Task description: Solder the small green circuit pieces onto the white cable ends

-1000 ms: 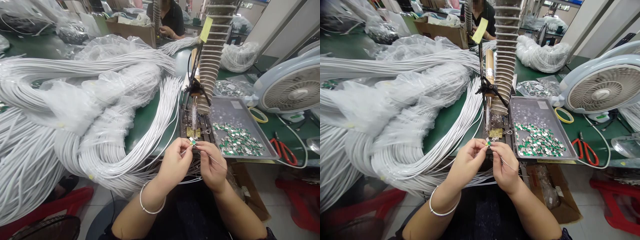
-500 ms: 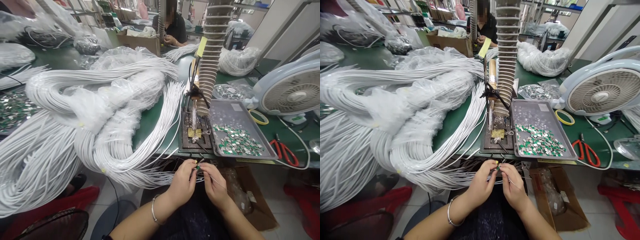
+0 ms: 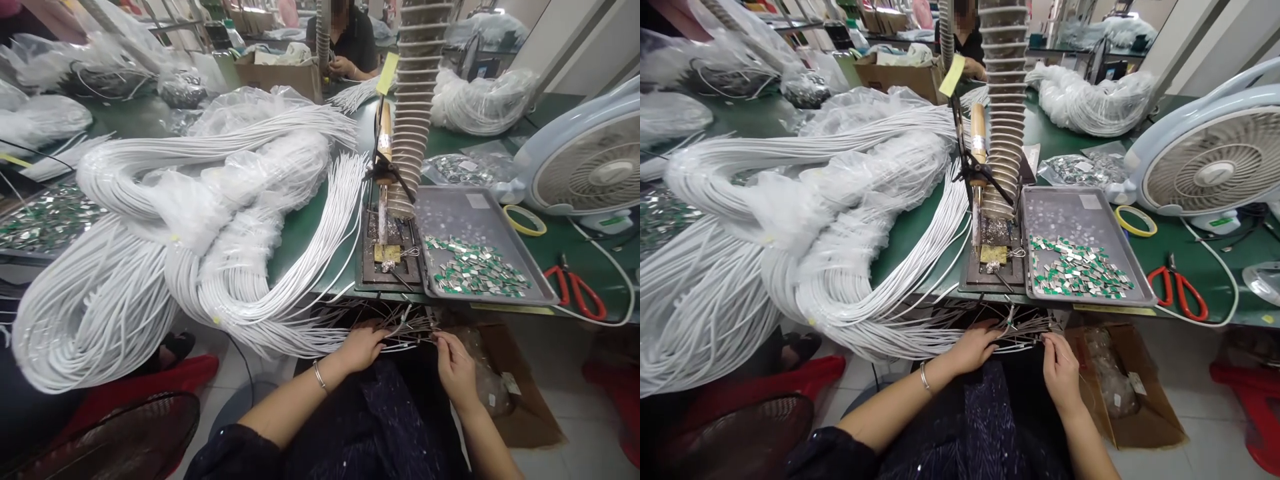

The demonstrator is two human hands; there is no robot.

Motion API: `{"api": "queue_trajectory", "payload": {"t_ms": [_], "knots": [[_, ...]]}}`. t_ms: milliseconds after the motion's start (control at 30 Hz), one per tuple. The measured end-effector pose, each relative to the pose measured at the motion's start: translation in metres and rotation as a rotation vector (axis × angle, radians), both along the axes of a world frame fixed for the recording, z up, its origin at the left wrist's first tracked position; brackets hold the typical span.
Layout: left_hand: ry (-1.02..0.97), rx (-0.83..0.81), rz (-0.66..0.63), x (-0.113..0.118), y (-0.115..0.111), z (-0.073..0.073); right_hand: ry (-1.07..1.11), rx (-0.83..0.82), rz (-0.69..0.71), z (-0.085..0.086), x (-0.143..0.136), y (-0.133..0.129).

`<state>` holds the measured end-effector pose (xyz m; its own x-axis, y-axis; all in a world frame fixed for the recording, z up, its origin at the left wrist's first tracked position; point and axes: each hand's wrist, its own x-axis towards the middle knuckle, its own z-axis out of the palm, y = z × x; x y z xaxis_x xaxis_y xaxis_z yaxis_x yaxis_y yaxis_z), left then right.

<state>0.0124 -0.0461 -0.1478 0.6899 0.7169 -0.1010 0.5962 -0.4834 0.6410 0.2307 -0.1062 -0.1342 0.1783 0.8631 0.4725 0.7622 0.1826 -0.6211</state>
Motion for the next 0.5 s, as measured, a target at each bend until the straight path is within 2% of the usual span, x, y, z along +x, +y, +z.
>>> {"api": "queue_trajectory", "payload": {"t_ms": [167, 233, 333, 500], "knots": [[-0.030, 0.024, -0.220, 0.012, -0.006, 0.014, 0.041, -0.144, -0.033, -0.008, -0.002, 0.001], [0.015, 0.033, -0.241, 0.015, -0.007, 0.016, 0.055, -0.204, -0.080, -0.011, 0.004, 0.004], [0.158, 0.045, -0.150, 0.008, -0.003, 0.006, 0.074, -0.307, -0.198, -0.018, 0.022, 0.007], [0.376, 0.068, -0.004, -0.013, 0.005, -0.022, 0.117, -0.455, -0.335, -0.035, 0.050, -0.001]]}}
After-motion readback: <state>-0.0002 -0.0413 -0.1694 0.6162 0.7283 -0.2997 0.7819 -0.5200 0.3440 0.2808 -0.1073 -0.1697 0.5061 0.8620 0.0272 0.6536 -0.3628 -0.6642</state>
